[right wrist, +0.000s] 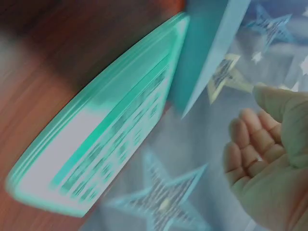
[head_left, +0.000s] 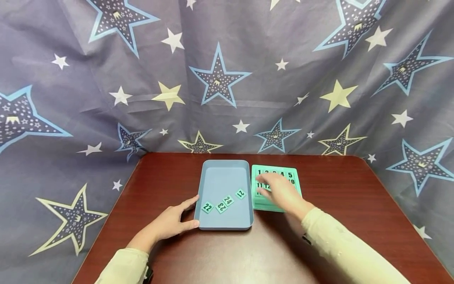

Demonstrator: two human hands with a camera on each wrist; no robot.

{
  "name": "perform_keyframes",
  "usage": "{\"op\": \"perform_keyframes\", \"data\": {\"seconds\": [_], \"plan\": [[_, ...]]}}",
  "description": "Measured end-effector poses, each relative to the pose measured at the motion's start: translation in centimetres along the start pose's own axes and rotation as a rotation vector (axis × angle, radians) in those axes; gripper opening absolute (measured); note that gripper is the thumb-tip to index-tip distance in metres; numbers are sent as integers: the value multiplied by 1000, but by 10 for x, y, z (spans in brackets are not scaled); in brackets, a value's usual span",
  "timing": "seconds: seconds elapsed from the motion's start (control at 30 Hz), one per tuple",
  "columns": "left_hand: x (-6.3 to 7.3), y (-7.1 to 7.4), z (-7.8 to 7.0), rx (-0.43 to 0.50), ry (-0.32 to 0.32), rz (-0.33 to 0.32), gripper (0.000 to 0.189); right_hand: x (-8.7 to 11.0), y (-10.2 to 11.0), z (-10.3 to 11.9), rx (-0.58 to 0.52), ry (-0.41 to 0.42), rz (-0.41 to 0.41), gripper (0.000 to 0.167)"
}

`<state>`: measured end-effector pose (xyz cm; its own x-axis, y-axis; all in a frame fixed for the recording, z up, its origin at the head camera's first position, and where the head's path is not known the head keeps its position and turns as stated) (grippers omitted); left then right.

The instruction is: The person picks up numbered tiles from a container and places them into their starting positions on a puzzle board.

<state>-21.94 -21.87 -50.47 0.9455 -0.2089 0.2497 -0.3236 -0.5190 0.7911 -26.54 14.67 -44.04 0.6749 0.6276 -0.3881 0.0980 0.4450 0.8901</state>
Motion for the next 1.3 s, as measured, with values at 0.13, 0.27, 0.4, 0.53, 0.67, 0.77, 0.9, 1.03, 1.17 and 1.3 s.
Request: {"op": "perform_keyframes", "data": {"seconds": [0.13, 0.27, 0.4, 0.53, 0.67, 0.77, 0.9, 1.03, 1.17, 1.3], "plan": [[1, -3, 3, 4, -5, 0, 92, -25, -17, 20, 19, 67, 77, 22], [-2, -4, 1, 5, -16, -7, 92, -44, -14, 8, -72, 21, 96, 16], [-3, -2, -2, -3, -22, -14, 91, -55, 6, -14, -191, -74, 134, 20], [-3, 0, -3, -10, -28, -20, 91, -60, 22, -30, -234, -112, 199, 22], [-2, 2, -3, -9, -26, -21, 90, -63, 24, -34, -248, -114, 244, 23], [-2, 0, -3, -14, -26, -17, 90, -64, 15, -28, -243, -86, 289, 26], [-2, -1, -2, -16, -22, -12, 90, -67, -8, -13, -190, -44, 343, 26], [-2, -2, 0, -10, -17, -7, 91, -68, -39, 2, 47, -12, 398, 27], [-1, -2, 2, -14, -15, -7, 92, -68, -66, 11, 321, 27, 461, 36], [-2, -2, 2, -21, -15, -8, 92, -67, -77, 12, 336, 68, 469, 31]]}}
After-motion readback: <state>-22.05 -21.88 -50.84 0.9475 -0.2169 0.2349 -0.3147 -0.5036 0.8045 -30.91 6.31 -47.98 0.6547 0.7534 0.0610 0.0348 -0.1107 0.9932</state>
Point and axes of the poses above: each hand's wrist, its own x-axis away from the middle knuckle, its own y-axis out of the back of the hand, z = x × y, the point moved 3 cm from there along -x, towards the middle knuckle, and after that the axes turned 11 degrees about y, right-handed, at the moved point
